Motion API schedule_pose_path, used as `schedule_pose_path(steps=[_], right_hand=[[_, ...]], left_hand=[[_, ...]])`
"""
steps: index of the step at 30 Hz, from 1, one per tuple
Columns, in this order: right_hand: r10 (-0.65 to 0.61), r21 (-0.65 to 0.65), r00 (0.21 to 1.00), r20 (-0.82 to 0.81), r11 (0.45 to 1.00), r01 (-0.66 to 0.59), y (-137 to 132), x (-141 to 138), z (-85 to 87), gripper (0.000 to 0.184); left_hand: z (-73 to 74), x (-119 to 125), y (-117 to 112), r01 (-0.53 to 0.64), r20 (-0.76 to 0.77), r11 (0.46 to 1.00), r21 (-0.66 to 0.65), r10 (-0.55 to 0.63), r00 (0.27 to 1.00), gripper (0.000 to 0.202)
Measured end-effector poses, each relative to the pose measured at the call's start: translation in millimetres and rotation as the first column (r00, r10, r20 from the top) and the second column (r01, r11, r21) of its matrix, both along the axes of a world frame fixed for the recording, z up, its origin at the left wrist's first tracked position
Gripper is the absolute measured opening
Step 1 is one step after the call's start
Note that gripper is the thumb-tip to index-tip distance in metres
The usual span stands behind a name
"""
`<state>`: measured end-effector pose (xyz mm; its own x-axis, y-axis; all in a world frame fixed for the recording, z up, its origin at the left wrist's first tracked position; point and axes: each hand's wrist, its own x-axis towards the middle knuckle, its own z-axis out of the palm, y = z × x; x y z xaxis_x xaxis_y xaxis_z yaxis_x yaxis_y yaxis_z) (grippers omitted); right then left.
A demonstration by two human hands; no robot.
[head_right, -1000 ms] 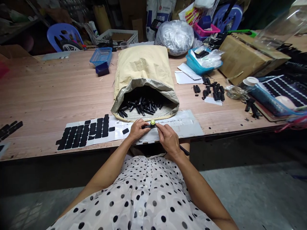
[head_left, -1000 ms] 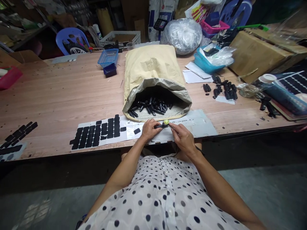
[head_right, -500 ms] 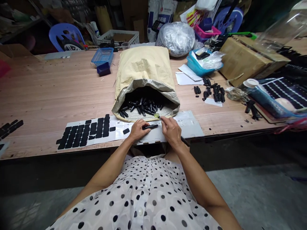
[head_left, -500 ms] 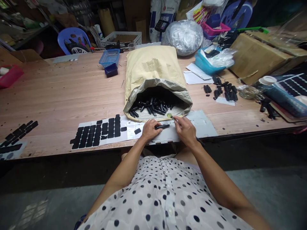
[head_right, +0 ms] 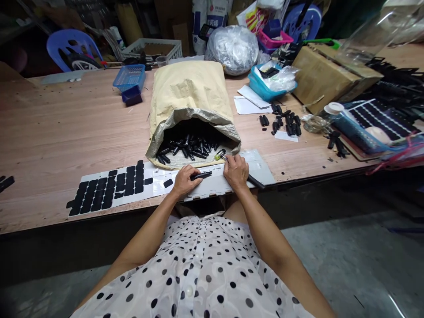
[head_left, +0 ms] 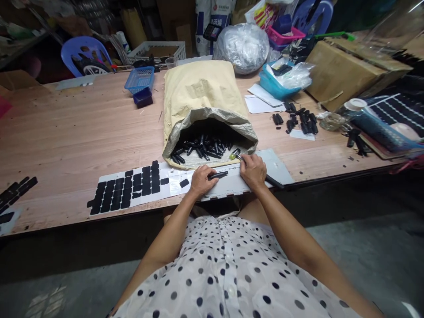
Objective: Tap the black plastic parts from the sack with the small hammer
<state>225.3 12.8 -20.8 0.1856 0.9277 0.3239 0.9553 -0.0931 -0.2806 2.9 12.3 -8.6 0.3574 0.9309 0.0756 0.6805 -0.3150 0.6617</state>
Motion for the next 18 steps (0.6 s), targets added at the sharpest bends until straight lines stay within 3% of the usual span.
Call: schedule_pose_path(steps=[7,11,14,18], right_hand=[[-0.004,-0.009,0.999,0.032,1.0,0.004,2.2,-0.5,-0.1,0.031],[-0.009,-0.003,0.999,0.05,1.0,0.009,3.0,-0.3,-3.1,0.03],[-0.007,0.009,0.998,0.062,1.0,0.006,3.3,0.7,-5.8,0.029],[-0.005,0.031,0.997,0.071,1.0,0.003,3.2,1.4,-8.2,0.028]], left_hand=[[3.5,-4.6,-0.7,0.006,0.061,1.0,-0.007,-0.006,0.998,0.021],[14.0,-4.8,-8.9,0.021,0.17,0.999,-0.024,-0.016,0.985,0.017],[27.6,-7.7,-30.7,0.177,0.305,0.978,-0.113,-0.136,0.942,0.014],[30.3,-13.1,-71.7,0.457,0.411,0.826,-0.331,-0.31,0.858,0.024]])
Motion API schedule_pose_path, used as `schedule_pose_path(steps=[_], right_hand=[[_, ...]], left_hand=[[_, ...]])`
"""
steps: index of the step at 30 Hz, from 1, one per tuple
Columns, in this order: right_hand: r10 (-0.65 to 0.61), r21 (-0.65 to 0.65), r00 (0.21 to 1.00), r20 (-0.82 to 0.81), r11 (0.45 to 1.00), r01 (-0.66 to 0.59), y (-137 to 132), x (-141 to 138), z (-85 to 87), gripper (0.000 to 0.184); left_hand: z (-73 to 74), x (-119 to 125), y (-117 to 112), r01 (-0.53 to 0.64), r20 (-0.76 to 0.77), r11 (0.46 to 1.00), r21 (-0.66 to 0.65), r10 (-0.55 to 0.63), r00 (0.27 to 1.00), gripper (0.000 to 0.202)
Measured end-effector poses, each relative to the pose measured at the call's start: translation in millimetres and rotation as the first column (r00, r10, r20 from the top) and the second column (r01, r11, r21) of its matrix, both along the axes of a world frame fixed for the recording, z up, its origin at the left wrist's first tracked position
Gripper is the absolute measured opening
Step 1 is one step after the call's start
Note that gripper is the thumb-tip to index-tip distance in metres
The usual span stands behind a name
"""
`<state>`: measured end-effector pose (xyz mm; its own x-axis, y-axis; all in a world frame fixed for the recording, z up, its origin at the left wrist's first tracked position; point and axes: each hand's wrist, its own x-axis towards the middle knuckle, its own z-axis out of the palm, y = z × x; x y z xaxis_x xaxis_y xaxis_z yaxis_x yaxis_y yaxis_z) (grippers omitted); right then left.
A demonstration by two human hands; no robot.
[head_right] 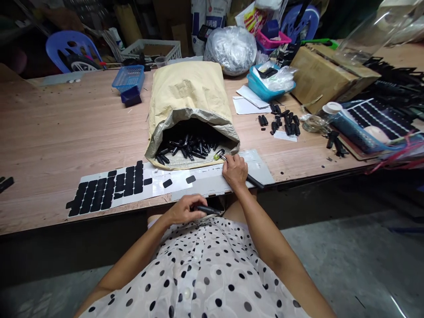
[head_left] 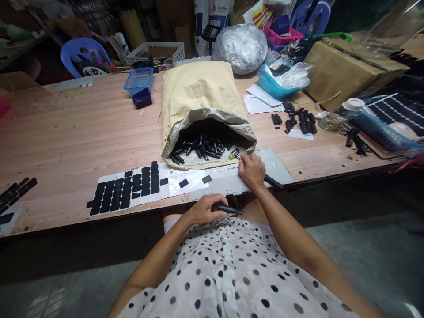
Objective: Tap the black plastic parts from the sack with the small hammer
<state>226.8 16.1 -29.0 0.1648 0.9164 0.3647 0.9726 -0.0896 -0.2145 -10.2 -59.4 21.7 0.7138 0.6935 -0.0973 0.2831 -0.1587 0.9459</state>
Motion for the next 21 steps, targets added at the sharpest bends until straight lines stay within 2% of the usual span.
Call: schedule_pose_path(steps=[1,3,5,8,11,14,16,18,20,21], right_hand=[[0.002,0.002,1.0,0.003,1.0,-0.002,0.0,0.0,-0.2,0.028],[0.007,-0.001,1.0,0.009,1.0,-0.007,0.2,-0.1,0.0,0.028],[0.007,-0.01,1.0,0.013,1.0,-0.007,0.6,-0.2,0.7,0.028],[0.004,-0.014,1.0,0.012,1.0,-0.004,0.8,-0.4,1.9,0.029],[0.005,-0.007,1.0,0.009,1.0,-0.005,0.5,-0.4,2.3,0.029],[0.004,-0.001,1.0,-0.002,1.0,-0.004,0.0,-0.6,2.1,0.029],[0.001,0.008,1.0,-0.012,1.0,-0.001,-0.4,-1.0,2.1,0.029],[-0.001,0.013,1.0,-0.022,1.0,0.002,-0.7,-1.4,2.4,0.029],[-0.001,0.007,1.0,-0.025,1.0,0.001,-0.9,-1.6,2.9,0.029],[0.0,0.001,1.0,-0.025,1.0,0.0,-1.0,-1.6,3.0,0.029]], left_hand=[[-5.0,-0.8,-8.8,0.03,-0.025,0.998,-0.057,-0.031,0.999,0.025],[-21.4,-1.4,-21.9,0.018,-0.116,0.99,-0.141,-0.035,0.993,0.026],[-42.3,-0.4,-28.4,-0.053,-0.242,0.981,-0.186,0.006,0.97,0.027],[-68.7,2.7,-29.0,-0.185,-0.435,0.963,-0.195,0.084,0.897,0.034],[-75.0,3.9,-26.1,-0.219,-0.572,0.958,-0.187,0.075,0.817,0.045],[-55.7,-1.1,-22.7,-0.094,-0.567,0.978,-0.187,-0.03,0.823,0.047],[-32.2,-8.2,-16.4,0.028,-0.483,0.981,-0.19,-0.119,0.868,0.04],[-6.5,-17.4,-2.6,0.086,-0.398,0.982,-0.17,-0.148,0.905,0.035],[15.2,-27.7,19.8,-0.007,-0.389,0.998,-0.056,-0.016,0.921,0.034],[23.0,-32.9,33.7,-0.105,-0.416,0.992,0.065,0.122,0.901,0.033]])
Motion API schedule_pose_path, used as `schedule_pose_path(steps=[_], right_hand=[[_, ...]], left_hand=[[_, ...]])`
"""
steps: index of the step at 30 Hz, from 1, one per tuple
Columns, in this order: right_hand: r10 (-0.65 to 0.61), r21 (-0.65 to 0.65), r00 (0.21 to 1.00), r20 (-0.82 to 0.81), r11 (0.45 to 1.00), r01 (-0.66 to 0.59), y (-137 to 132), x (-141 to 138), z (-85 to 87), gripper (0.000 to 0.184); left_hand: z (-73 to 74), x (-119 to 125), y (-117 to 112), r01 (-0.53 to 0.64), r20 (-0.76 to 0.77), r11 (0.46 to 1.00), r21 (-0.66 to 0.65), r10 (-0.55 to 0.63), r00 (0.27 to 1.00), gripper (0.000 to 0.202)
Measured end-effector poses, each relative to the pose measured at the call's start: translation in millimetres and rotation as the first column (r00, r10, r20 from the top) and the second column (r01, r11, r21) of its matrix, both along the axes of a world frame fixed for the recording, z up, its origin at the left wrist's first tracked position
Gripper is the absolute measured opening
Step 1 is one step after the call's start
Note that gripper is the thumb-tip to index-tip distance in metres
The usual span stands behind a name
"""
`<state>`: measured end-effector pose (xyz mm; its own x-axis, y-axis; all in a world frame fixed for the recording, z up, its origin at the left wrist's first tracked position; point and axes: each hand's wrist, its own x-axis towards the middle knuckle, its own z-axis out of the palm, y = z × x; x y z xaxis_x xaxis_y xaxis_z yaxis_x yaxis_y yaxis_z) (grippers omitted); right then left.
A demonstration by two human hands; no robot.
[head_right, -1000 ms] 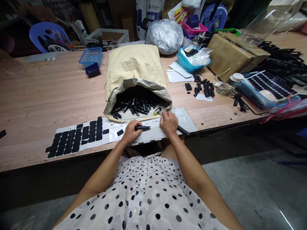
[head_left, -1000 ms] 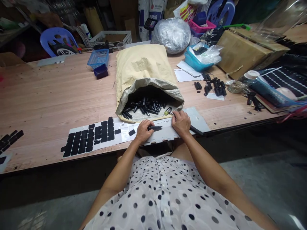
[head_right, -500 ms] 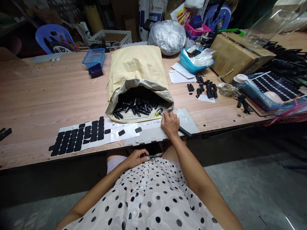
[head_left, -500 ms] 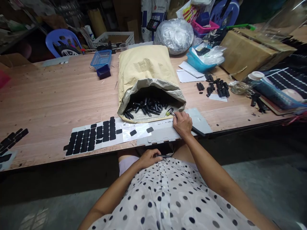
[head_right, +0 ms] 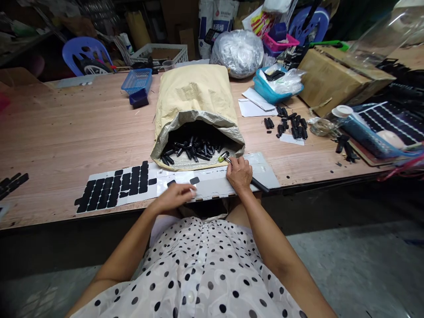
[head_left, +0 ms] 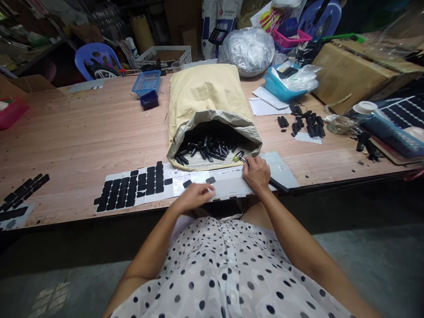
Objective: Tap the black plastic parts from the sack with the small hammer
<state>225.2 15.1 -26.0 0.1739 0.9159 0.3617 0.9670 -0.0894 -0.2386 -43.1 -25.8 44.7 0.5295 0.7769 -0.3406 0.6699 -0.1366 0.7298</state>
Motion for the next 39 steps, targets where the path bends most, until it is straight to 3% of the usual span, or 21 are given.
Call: schedule_pose_path(steps=[1,3,5,6,9,12,18,22,31,39], right_hand=[[0.001,-0.004,1.0,0.002,1.0,-0.001,0.0,0.0,0.1,0.029],[0.003,-0.002,1.0,0.008,1.0,-0.003,-0.1,0.1,-0.1,0.029],[0.006,0.008,1.0,0.017,1.0,-0.006,-0.1,0.1,-0.4,0.028],[0.007,0.011,1.0,0.022,1.0,-0.008,-0.1,0.0,-0.4,0.028],[0.005,0.002,0.999,0.033,1.0,-0.005,-0.1,-0.7,-0.3,0.028],[-0.003,-0.014,0.999,0.039,1.0,0.004,-0.2,-1.3,-0.5,0.028],[0.004,-0.004,1.0,0.025,1.0,-0.004,-0.5,-1.1,-2.1,0.028],[0.008,-0.022,1.0,0.014,1.0,-0.008,-1.0,-1.4,-0.7,0.028],[0.004,-0.026,1.0,0.003,1.0,-0.004,-1.7,-5.5,3.5,0.029],[0.006,-0.017,1.0,0.002,1.0,-0.006,-1.3,-6.1,2.5,0.027]], left_hand=[[5.5,-5.1,14.8,-0.105,-0.058,0.985,0.134,0.113,0.992,0.032],[10.1,-14.0,44.0,-0.264,-0.163,0.883,0.388,0.347,0.923,0.032],[8.2,-20.0,67.8,-0.292,-0.27,0.806,0.514,0.476,0.837,0.031],[5.9,-21.7,76.3,-0.279,-0.323,0.797,0.536,0.499,0.804,0.03],[-2.7,-21.1,88.7,-0.23,-0.42,0.811,0.537,0.494,0.761,0.026],[-11.4,-15.4,88.5,-0.238,-0.409,0.811,0.535,0.495,0.766,0.026],[-26.5,2.4,86.9,-0.314,-0.212,0.817,0.483,0.457,0.864,0.031],[-31.5,13.2,94.3,-0.334,-0.128,0.781,0.527,0.461,0.878,0.033],[-30.1,12.3,116.2,-0.186,-0.21,0.791,0.582,0.368,0.906,0.034],[-22.7,-17.8,104.7,-0.113,-0.198,0.851,0.513,0.245,0.949,0.038]])
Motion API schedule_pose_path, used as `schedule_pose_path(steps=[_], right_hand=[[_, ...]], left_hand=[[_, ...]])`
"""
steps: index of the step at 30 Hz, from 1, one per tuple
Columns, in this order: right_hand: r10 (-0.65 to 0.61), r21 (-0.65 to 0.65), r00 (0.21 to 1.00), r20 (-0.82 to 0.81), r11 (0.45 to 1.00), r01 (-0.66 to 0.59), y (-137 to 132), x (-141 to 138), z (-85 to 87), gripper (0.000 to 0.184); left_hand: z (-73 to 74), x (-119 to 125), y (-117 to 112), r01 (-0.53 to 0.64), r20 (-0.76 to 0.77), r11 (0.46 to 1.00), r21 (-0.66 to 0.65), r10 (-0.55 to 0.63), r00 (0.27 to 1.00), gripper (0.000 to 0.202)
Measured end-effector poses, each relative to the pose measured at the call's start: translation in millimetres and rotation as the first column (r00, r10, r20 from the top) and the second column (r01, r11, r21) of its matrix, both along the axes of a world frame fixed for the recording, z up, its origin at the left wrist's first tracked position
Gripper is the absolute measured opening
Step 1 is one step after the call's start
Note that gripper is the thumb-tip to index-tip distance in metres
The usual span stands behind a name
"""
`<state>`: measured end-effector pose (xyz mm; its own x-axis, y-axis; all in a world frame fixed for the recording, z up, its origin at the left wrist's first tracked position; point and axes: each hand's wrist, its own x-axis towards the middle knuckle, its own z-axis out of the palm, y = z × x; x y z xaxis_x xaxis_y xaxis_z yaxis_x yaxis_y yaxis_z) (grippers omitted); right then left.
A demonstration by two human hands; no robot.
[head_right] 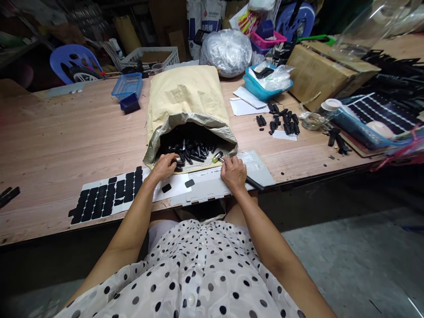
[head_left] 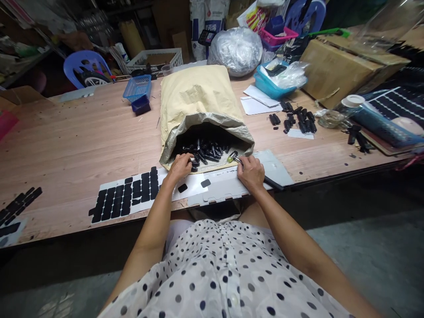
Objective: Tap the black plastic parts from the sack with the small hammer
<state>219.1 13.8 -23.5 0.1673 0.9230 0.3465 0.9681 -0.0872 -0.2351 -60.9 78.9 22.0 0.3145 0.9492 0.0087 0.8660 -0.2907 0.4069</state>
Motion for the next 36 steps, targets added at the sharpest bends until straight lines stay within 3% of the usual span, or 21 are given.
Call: schedule_pose_path(steps=[5,9,14,17,22,25,29,36], right_hand=[[0.005,-0.009,1.0,0.0,1.0,-0.005,-0.2,0.9,-1.5,0.028],[0.006,0.008,1.0,-0.002,1.0,-0.006,0.5,1.1,-1.0,0.027],[0.001,-0.011,1.0,0.003,1.0,-0.001,1.4,0.4,1.3,0.027],[-0.005,-0.018,1.0,0.004,1.0,0.005,1.5,-0.6,3.2,0.027],[-0.008,-0.02,1.0,0.0,1.0,0.008,0.8,-1.3,4.7,0.028],[0.001,-0.017,1.0,-0.015,1.0,-0.002,0.3,-0.5,3.2,0.03],[0.018,-0.013,0.999,-0.038,1.0,-0.019,2.0,2.6,0.7,0.031],[0.074,0.017,0.979,-0.188,0.997,-0.072,-11.1,9.0,11.6,0.035]], left_hand=[[6.7,-12.6,-12.9,0.033,0.03,0.999,0.028,-0.034,0.999,0.034],[5.0,-11.4,-17.7,0.092,-0.011,0.995,-0.023,-0.092,0.996,0.024],[1.6,-9.5,-22.0,0.042,0.018,0.999,0.008,-0.042,0.999,0.017],[3.5,4.1,-33.2,0.065,0.091,0.997,0.048,-0.069,0.993,0.018],[-3.5,51.0,-59.7,0.222,0.145,0.975,0.001,-0.22,0.965,0.016],[-15.4,69.1,-67.1,0.182,0.164,0.983,-0.021,-0.176,0.971,0.018],[-26.7,71.9,-66.8,0.104,0.209,0.995,-0.008,-0.1,0.973,0.019],[-26.9,71.2,-63.3,0.098,0.251,0.994,-0.054,-0.082,0.964,0.017]])
